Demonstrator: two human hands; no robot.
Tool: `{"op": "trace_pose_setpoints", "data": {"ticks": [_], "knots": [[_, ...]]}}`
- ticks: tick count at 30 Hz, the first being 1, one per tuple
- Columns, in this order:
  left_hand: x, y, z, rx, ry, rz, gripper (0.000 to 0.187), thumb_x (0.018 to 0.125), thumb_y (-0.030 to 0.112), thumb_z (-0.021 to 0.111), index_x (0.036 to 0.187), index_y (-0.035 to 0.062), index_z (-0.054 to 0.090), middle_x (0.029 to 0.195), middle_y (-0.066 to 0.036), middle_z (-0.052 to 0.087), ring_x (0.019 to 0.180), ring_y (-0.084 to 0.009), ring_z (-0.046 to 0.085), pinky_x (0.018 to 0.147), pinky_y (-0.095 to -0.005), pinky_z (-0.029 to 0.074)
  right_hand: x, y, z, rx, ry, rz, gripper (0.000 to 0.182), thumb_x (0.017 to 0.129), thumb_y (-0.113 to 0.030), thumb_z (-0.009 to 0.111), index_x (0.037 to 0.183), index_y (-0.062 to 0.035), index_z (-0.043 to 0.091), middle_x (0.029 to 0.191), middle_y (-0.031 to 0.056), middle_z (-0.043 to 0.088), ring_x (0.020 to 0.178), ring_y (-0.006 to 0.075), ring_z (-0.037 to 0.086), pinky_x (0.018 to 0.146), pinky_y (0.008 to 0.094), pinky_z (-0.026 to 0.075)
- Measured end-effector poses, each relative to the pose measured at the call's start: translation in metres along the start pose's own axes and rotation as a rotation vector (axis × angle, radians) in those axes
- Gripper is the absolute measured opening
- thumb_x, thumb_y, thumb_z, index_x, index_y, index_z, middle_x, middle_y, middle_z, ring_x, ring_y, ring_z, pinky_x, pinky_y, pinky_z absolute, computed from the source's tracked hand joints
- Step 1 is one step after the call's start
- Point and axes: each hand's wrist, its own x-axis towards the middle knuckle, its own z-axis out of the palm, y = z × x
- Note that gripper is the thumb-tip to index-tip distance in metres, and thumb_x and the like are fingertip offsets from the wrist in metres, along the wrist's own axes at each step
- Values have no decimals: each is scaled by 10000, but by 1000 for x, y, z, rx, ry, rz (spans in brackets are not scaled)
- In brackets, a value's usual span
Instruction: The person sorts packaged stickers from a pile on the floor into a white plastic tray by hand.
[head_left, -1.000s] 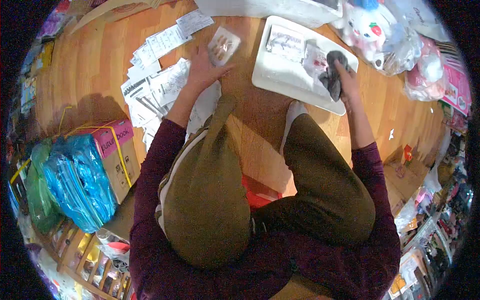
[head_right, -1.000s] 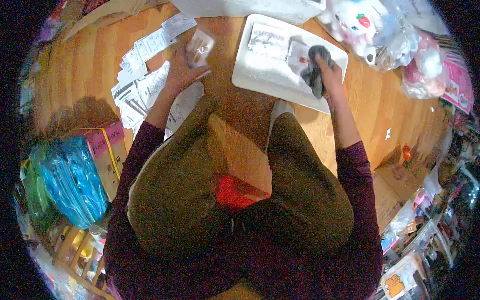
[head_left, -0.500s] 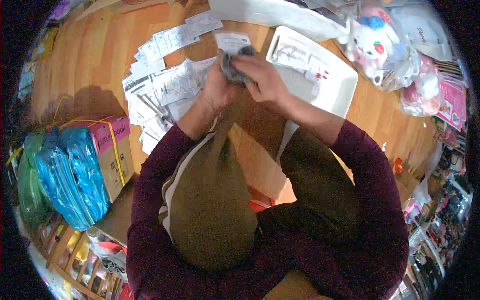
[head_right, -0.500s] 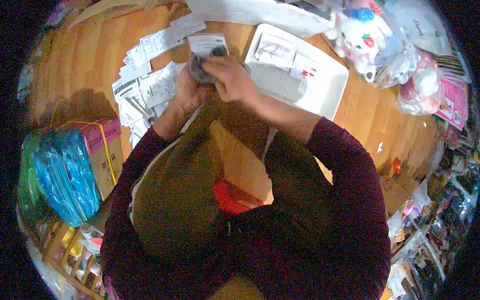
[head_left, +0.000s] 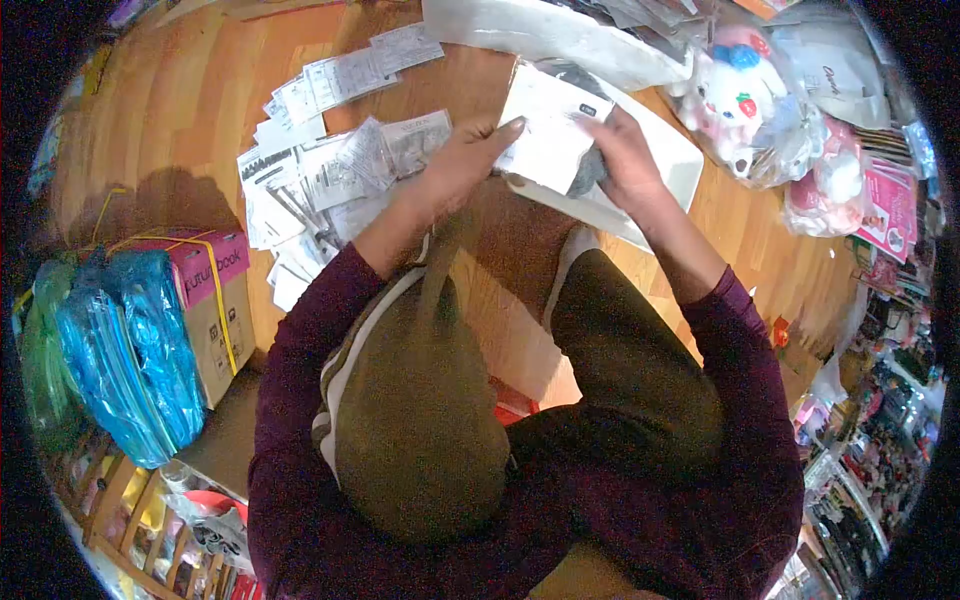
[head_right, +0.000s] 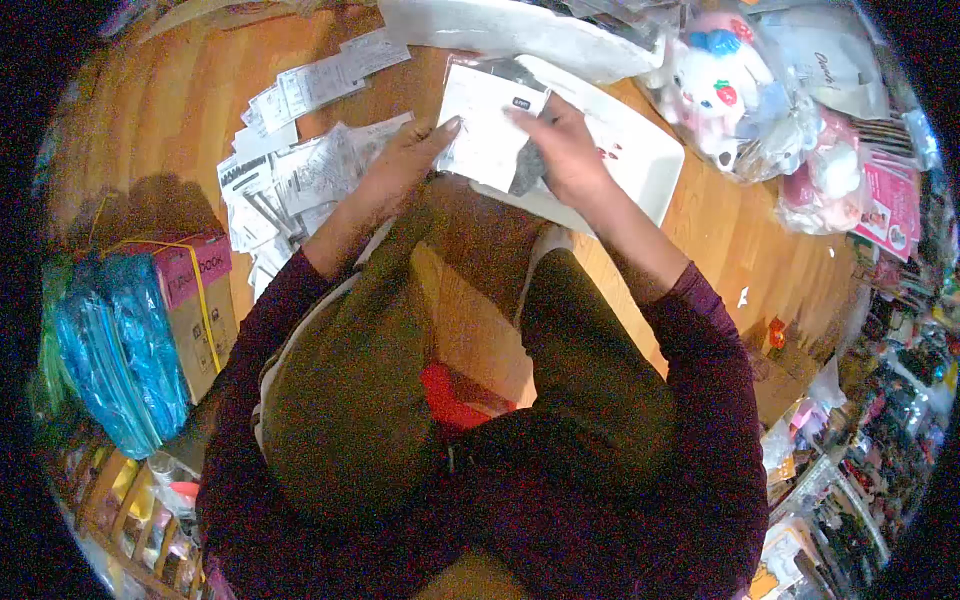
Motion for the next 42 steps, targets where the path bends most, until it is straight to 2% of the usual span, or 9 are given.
{"op": "trace_pose_setpoints", "data": {"ticks": [5, 8, 15, 22, 29, 33, 35, 37, 42], "knots": [[12, -20, -7, -24, 204, 38, 468, 837, 424, 475, 1107, 41, 462, 1019, -85, 535, 941, -151, 516, 810, -348, 431, 5, -16, 3, -352, 122, -136, 267, 747, -30, 598, 997, 31, 526, 1000, 135, 559, 895, 178, 535, 748, 304, 439], [-6, 10, 11, -712, -145, -95, 531, 829, 495, 433, 1124, 54, 451, 1056, -98, 517, 974, -170, 503, 822, -355, 424, 4, -2, -1, -932, -79, -820, 350, 695, -70, 610, 1008, 45, 505, 1078, 213, 499, 993, 320, 498, 840, 362, 404], [-16, 22, 28, -652, 1, -39, 485, 885, 471, 299, 1188, 102, 382, 1164, -53, 438, 1076, -148, 414, 923, -357, 351, -8, 12, 33, -1152, -340, -932, 394, 674, -42, 572, 1056, 26, 504, 1183, 186, 443, 1116, 363, 385, 939, 414, 322], [-6, 11, 31, -723, -27, 41, 451, 875, 465, 340, 1201, 158, 391, 1155, -22, 473, 1072, -172, 447, 898, -389, 373, 23, 12, 25, -1056, -29, -850, 414, 634, 28, 520, 1047, 3, 527, 1127, 174, 491, 1039, 360, 443, 906, 421, 350], [-5, 1, 6, -857, -14, 9, 492, 894, 447, 273, 1186, 65, 381, 1167, -108, 454, 1097, -235, 431, 912, -436, 369, -3, 32, 32, -867, -354, -1024, 341, 614, 66, 548, 948, 1, 563, 998, 147, 550, 915, 285, 531, 774, 350, 432], [2, 10, -8, -1062, -143, 128, 443, 912, 353, 281, 1170, 4, 372, 1177, -132, 454, 1083, -254, 459, 929, -382, 384, -23, 34, -10, -763, -558, -614, 182, 693, -16, 578, 873, 12, 575, 864, 139, 564, 839, 234, 552, 704, 300, 439], [5, 2, -10, -732, 79, 112, 430, 911, 320, 324, 1170, -20, 364, 1164, -141, 464, 1041, -240, 494, 904, -340, 411, -24, 33, -35, -746, -560, -435, 145, 737, -62, 580, 862, 11, 577, 837, 124, 565, 820, 203, 556, 688, 285, 438], [-1, -6, 0, -614, 114, -10, 420, 909, 304, 343, 1162, -29, 373, 1150, -145, 474, 1026, -232, 503, 888, -335, 423, -20, 22, -56, -603, -119, 207, 179, 808, -163, 550, 849, 9, 579, 792, 71, 570, 753, 132, 544, 660, 253, 431], [6, -28, 9, -410, -131, -167, 411, 897, 274, 407, 1133, -63, 410, 1099, -131, 510, 959, -170, 525, 825, -322, 446, -36, 42, -52, -281, -147, 140, 255, 815, -217, 561, 956, -6, 589, 802, 26, 591, 753, 91, 497, 682, 227, 402]]}}
